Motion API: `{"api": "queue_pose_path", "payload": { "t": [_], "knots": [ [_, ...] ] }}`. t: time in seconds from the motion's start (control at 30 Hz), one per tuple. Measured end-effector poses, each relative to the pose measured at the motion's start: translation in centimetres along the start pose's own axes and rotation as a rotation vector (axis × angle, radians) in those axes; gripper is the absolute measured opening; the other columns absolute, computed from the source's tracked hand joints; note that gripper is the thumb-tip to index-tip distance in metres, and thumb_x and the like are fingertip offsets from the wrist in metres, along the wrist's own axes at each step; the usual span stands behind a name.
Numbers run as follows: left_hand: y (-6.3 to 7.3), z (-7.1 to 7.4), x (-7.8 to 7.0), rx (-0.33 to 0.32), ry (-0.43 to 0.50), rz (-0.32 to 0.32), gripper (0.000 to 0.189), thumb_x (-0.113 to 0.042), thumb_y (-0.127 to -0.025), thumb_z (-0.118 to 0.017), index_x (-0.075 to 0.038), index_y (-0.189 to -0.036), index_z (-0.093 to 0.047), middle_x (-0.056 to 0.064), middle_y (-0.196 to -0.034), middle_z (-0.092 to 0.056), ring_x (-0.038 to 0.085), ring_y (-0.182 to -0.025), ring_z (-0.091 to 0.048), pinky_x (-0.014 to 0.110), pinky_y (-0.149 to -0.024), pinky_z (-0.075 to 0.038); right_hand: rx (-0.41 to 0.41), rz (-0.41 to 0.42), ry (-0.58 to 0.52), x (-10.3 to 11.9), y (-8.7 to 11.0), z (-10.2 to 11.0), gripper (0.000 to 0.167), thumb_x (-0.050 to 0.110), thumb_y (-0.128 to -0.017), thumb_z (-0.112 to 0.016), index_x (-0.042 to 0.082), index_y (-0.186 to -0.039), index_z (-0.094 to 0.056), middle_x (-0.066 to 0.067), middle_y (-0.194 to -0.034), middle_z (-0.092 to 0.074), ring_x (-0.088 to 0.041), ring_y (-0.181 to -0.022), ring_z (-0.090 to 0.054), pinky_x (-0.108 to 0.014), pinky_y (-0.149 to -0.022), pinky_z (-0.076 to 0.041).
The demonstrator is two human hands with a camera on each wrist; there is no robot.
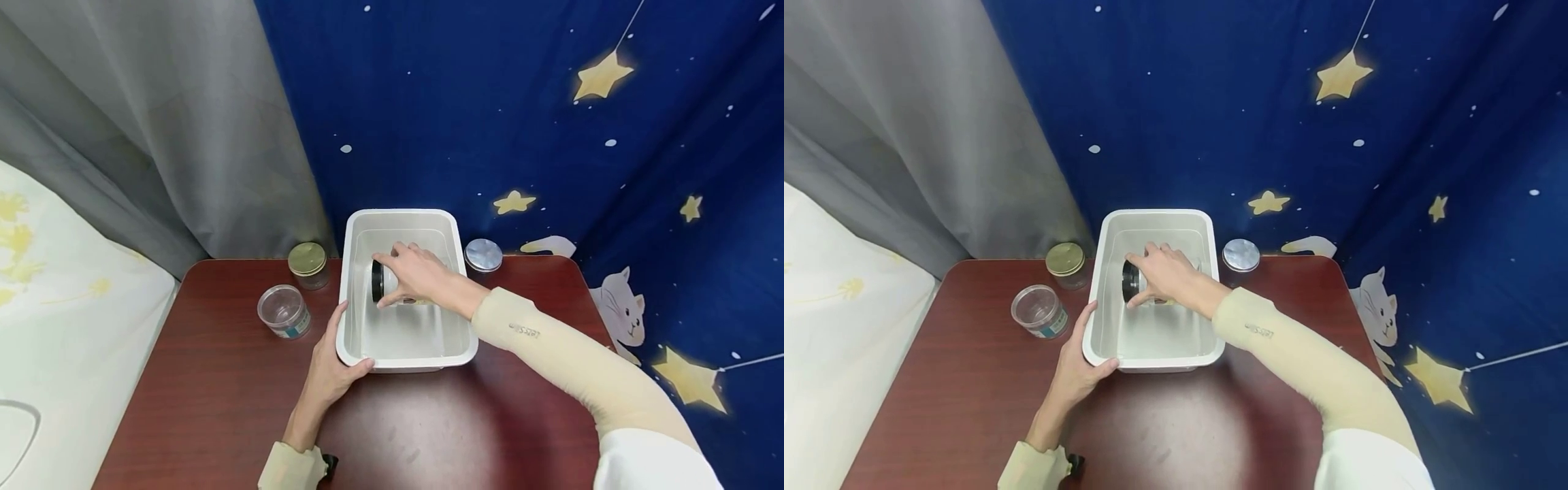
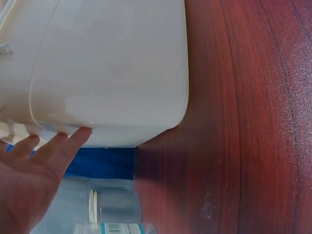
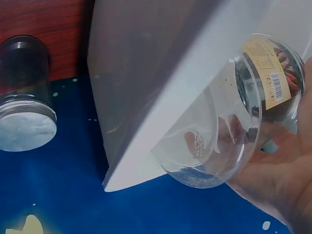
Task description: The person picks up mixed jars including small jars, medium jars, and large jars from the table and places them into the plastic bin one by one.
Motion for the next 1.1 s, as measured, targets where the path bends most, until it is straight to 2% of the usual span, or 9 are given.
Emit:
{"api": "queue_pose_path", "payload": {
  "t": [0.17, 0.4, 0.63, 0.83, 1.1],
  "knots": [
    [0.1, 0.0, 0.0, -0.002, -0.015, -0.012, 0.109, -0.031, -0.065, -0.087, -0.029, -0.157, -0.027, 0.018, -0.142, -0.052, 0.028, -0.121, -0.054, 0.055, -0.095, -0.044, 0.024, -0.017, -0.010, -0.3, -0.8, -0.3, 0.102, 0.077, -0.068, -0.070, 0.025, -0.151, -0.043, -0.010, -0.129, -0.055, -0.030, -0.107, -0.057, -0.043, -0.084, -0.053],
    [0.0, 0.0, 0.0, -0.004, -0.009, 0.003, 0.108, -0.032, -0.066, -0.087, -0.031, -0.156, -0.028, 0.012, -0.144, -0.050, 0.026, -0.123, -0.052, 0.054, -0.098, -0.042, 0.017, -0.036, -0.021, -0.8, -1.8, 0.3, 0.102, 0.076, -0.068, -0.070, 0.023, -0.151, -0.043, -0.011, -0.126, -0.056, -0.030, -0.103, -0.059, -0.044, -0.085, -0.052],
    [0.0, -0.1, 0.2, -0.009, -0.006, 0.006, 0.108, -0.027, -0.065, -0.087, -0.032, -0.156, -0.027, 0.013, -0.142, -0.052, 0.025, -0.120, -0.054, 0.054, -0.096, -0.043, 0.038, -0.050, -0.066, -1.0, -3.4, 0.0, 0.098, 0.068, -0.072, -0.075, 0.020, -0.151, -0.043, -0.016, -0.131, -0.055, -0.031, -0.113, -0.057, -0.044, -0.095, -0.048],
    [0.0, -0.1, 0.0, 0.003, 0.019, 0.010, 0.107, -0.032, -0.067, -0.086, -0.031, -0.156, -0.027, 0.019, -0.141, -0.052, 0.030, -0.119, -0.055, 0.054, -0.095, -0.044, 0.088, -0.082, -0.086, -1.2, -4.5, -1.4, 0.099, 0.066, -0.073, -0.076, 0.020, -0.153, -0.040, -0.016, -0.137, -0.051, -0.031, -0.120, -0.055, -0.044, -0.098, -0.046],
    [0.0, 0.0, 0.1, 0.000, 0.025, 0.013, 0.107, -0.034, -0.067, -0.087, -0.031, -0.156, -0.028, 0.018, -0.139, -0.054, 0.030, -0.116, -0.057, 0.052, -0.093, -0.046, 0.040, -0.068, -0.074, -1.0, -5.4, -0.9, 0.099, 0.069, -0.070, -0.076, 0.020, -0.150, -0.045, -0.014, -0.130, -0.056, -0.029, -0.113, -0.057, -0.042, -0.097, -0.046]
  ]
}}
Point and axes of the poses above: each hand's wrist, its own y-axis away from the middle knuckle, its own z-axis out of the back of the hand, x = y × z, the point moved 10 cm from there along -y, towards the middle knuckle
